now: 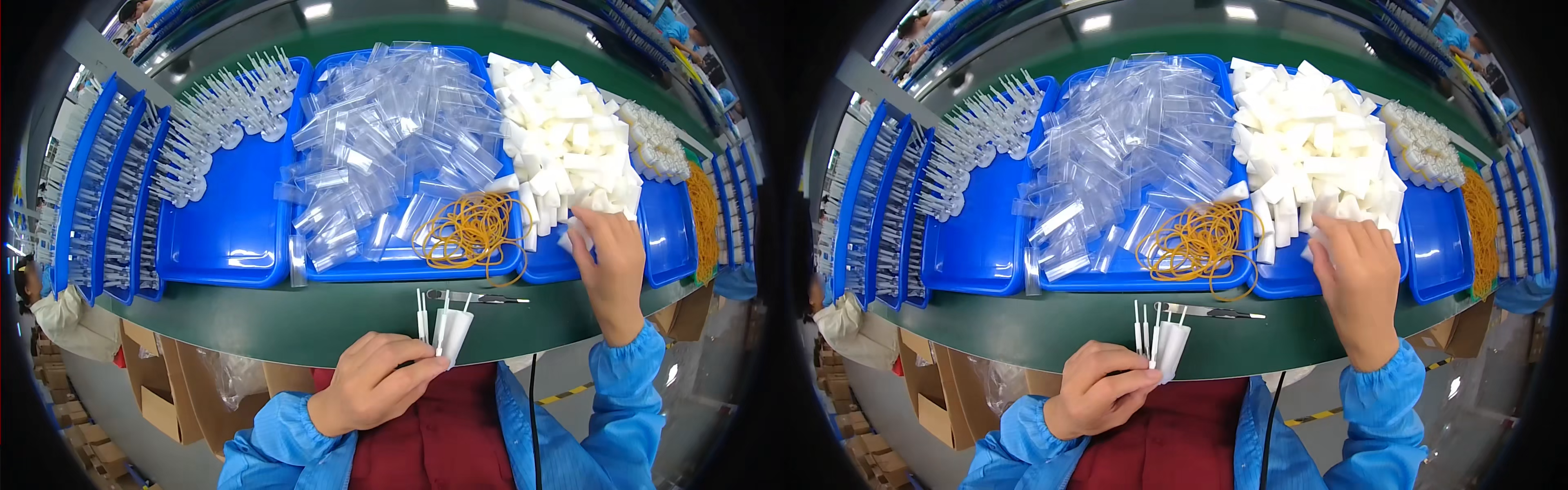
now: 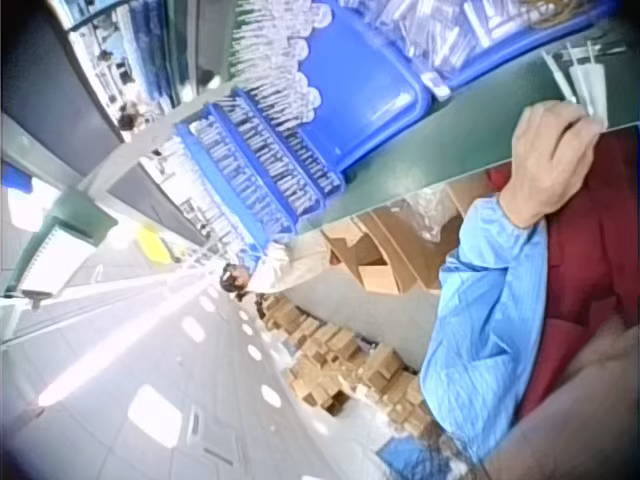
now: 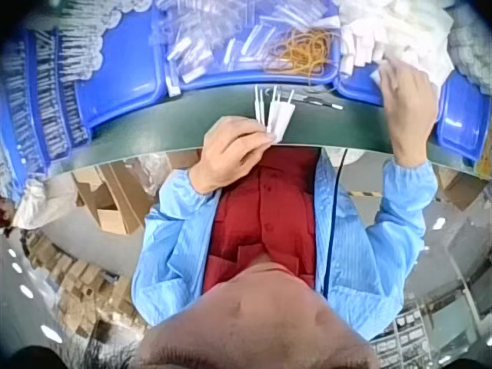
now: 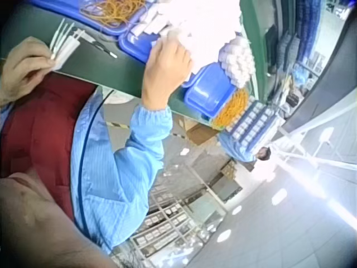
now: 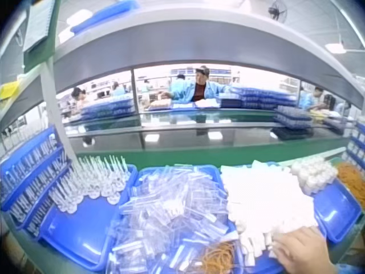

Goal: Assemble candle wicks into circular holders and clear plastic bags.

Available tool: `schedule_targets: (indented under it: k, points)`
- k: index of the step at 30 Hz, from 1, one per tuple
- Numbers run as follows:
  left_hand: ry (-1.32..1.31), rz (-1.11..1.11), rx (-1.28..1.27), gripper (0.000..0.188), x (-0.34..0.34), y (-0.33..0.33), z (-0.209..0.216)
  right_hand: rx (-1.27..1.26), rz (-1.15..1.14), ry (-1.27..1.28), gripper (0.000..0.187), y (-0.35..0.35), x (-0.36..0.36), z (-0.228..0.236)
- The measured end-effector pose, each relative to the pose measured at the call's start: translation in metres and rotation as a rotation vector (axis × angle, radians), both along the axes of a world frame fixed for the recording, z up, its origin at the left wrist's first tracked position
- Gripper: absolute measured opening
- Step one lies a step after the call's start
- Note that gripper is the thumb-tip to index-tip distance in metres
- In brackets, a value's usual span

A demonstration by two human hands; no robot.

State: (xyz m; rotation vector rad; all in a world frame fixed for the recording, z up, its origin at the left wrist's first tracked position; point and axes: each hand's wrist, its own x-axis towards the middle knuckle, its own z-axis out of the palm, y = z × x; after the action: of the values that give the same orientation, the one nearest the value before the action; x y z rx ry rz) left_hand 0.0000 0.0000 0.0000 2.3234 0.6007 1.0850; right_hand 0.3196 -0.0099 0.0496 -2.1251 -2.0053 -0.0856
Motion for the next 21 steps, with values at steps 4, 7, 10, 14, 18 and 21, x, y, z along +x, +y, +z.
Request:
schedule_targets:
  k: [4, 7, 10, 14, 18, 21]
  points:
    - [0.113, -0.058, 0.040, 0.033, -0.007, 0.004, 0.010, 0.131, 0.039, 1.095, 0.028, -0.005, -0.041, 0.000]
    - [0.117, -0.113, 0.062, 0.033, -0.003, 0.002, 0.021, 0.056, 0.125, 1.610, 0.028, -0.007, -0.071, -0.006]
    - [0.104, -0.164, 0.065, 0.035, -0.003, 0.000, 0.024, -0.033, 0.133, 1.773, 0.026, -0.005, -0.081, -0.013]
    - [0.081, -0.173, 0.068, 0.035, -0.003, -0.002, 0.024, -0.143, 0.147, 1.899, 0.024, -0.008, -0.084, -0.021]
    - [0.054, -0.167, 0.047, 0.036, -0.001, -0.004, 0.022, -0.198, 0.133, 1.900, 0.023, -0.008, -0.081, -0.020]
    - [0.054, -0.148, 0.061, 0.036, 0.000, -0.001, 0.021, -0.337, 0.275, 1.800, 0.022, -0.015, -0.084, -0.021]
